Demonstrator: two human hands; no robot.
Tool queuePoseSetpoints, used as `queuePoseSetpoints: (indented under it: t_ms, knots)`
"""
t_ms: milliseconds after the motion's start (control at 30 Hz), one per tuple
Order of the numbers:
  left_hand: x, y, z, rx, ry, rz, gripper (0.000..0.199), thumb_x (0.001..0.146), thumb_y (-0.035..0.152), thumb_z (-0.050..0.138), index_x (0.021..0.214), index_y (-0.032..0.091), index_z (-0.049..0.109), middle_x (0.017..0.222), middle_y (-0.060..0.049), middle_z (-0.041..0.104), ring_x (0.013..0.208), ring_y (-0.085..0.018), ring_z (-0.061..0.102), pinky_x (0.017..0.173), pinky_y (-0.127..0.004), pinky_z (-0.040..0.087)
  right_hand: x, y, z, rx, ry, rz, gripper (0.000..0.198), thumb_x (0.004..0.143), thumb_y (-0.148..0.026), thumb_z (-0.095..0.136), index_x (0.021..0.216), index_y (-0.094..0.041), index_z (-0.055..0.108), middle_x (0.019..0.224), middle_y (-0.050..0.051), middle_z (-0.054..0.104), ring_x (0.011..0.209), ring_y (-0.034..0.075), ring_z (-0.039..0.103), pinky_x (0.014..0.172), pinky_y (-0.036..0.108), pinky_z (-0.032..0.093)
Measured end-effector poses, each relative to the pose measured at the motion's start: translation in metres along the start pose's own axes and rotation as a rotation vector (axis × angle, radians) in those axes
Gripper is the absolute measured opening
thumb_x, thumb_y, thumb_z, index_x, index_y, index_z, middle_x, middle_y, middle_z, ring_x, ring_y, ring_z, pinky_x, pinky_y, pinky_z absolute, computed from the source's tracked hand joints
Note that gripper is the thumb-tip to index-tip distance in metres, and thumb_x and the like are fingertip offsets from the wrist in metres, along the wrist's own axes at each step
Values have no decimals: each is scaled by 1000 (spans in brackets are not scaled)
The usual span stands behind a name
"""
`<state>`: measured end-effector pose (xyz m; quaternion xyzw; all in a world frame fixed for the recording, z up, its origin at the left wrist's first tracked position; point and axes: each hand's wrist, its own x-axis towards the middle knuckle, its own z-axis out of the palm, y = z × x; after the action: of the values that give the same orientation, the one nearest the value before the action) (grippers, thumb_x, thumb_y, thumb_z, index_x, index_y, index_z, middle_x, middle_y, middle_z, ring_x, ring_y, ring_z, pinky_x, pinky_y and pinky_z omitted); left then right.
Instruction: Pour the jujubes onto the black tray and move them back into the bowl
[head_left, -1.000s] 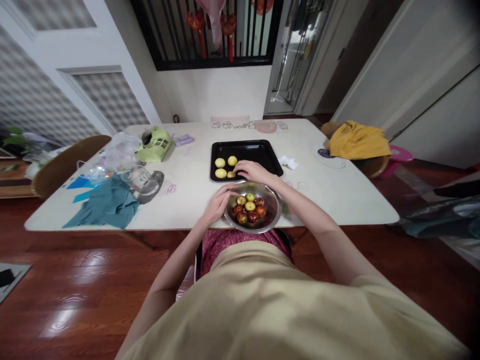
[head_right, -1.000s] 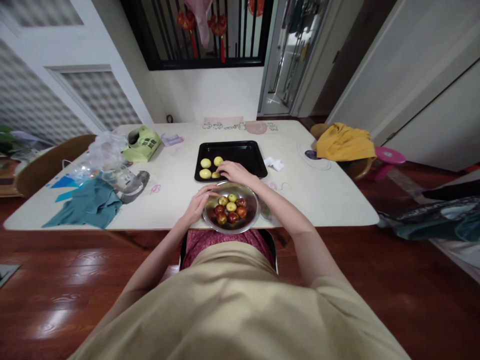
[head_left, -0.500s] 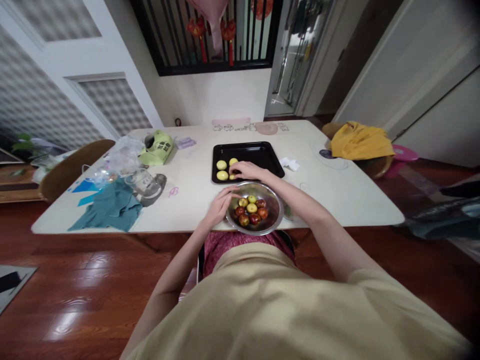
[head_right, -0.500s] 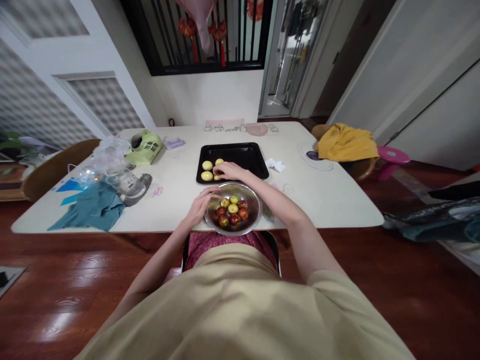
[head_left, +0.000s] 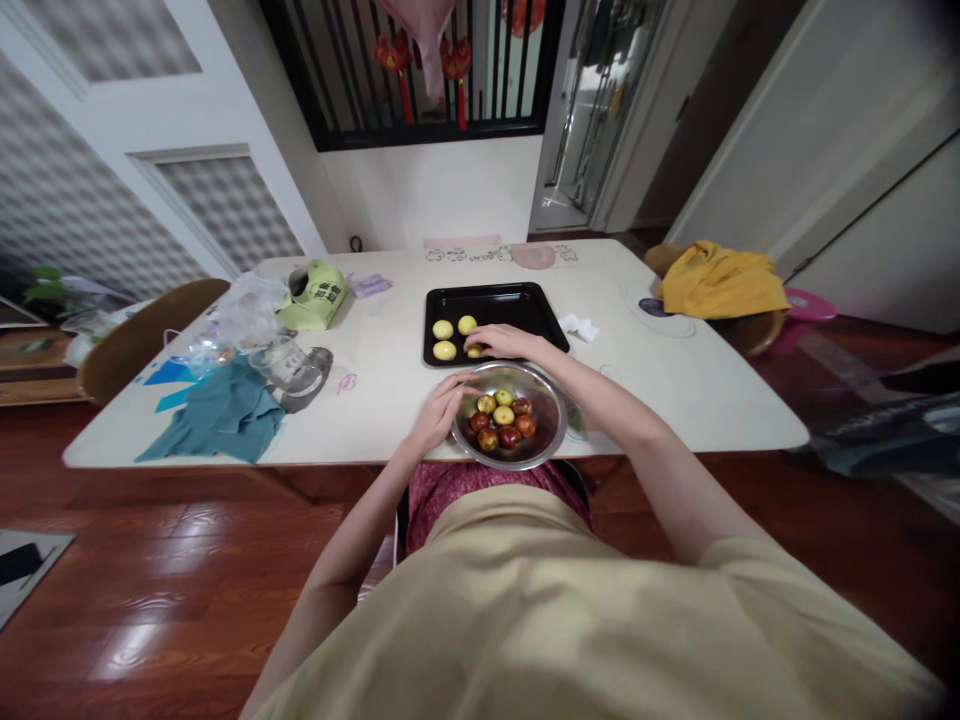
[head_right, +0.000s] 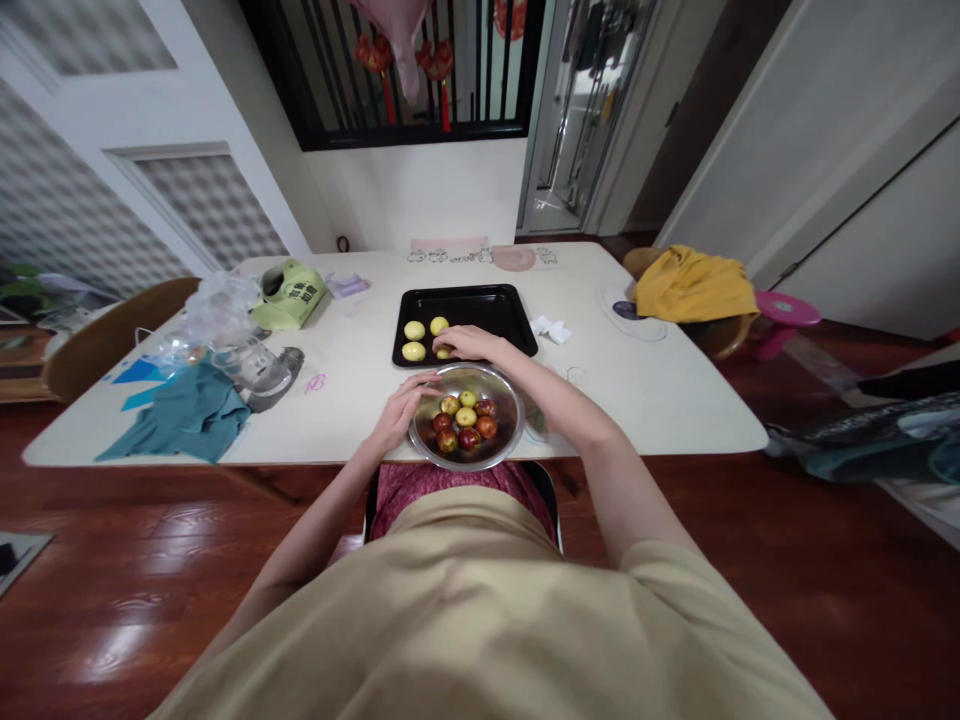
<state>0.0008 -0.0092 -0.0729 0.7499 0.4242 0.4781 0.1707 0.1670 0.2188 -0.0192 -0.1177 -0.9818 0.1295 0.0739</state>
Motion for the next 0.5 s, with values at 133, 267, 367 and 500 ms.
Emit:
queuePoseSetpoints:
  t_ms: [133,267,367,500]
  knots:
    - [0,1,-1,7,-5,8,53,116,46,30,119,22,77,146,-12,68,144,-28,59,125,-53,46,-9,6,-2,23,12,11,29,87,-7,68,112,-18,75,115,10,79,104,24,73,93,34,55]
    - [1,3,-1,5,-8,13,52,117,45,30,119,22,76,146,-12,67,145,-28,58,126,-54,46,-28,3,-6,79,185,71,30,84,-9,70,113,-17,74,114,10,77,100,25,71,91,36,56]
    - [0,4,-1,6,-11,4,52,116,46,30,119,22,77,146,-13,67,145,-28,58,126,-54,46,-53,-12,-8,160,369,60,27,92,-18,69,118,-20,73,119,11,76,106,27,71,95,40,58]
    - [0,3,-1,-3,-10,13,52,117,45,30,119,22,76,147,-12,67,145,-28,58,127,-53,45,-93,-47,-7,212,464,22,26,98,-32,72,122,-23,73,124,11,76,116,31,69,103,47,57]
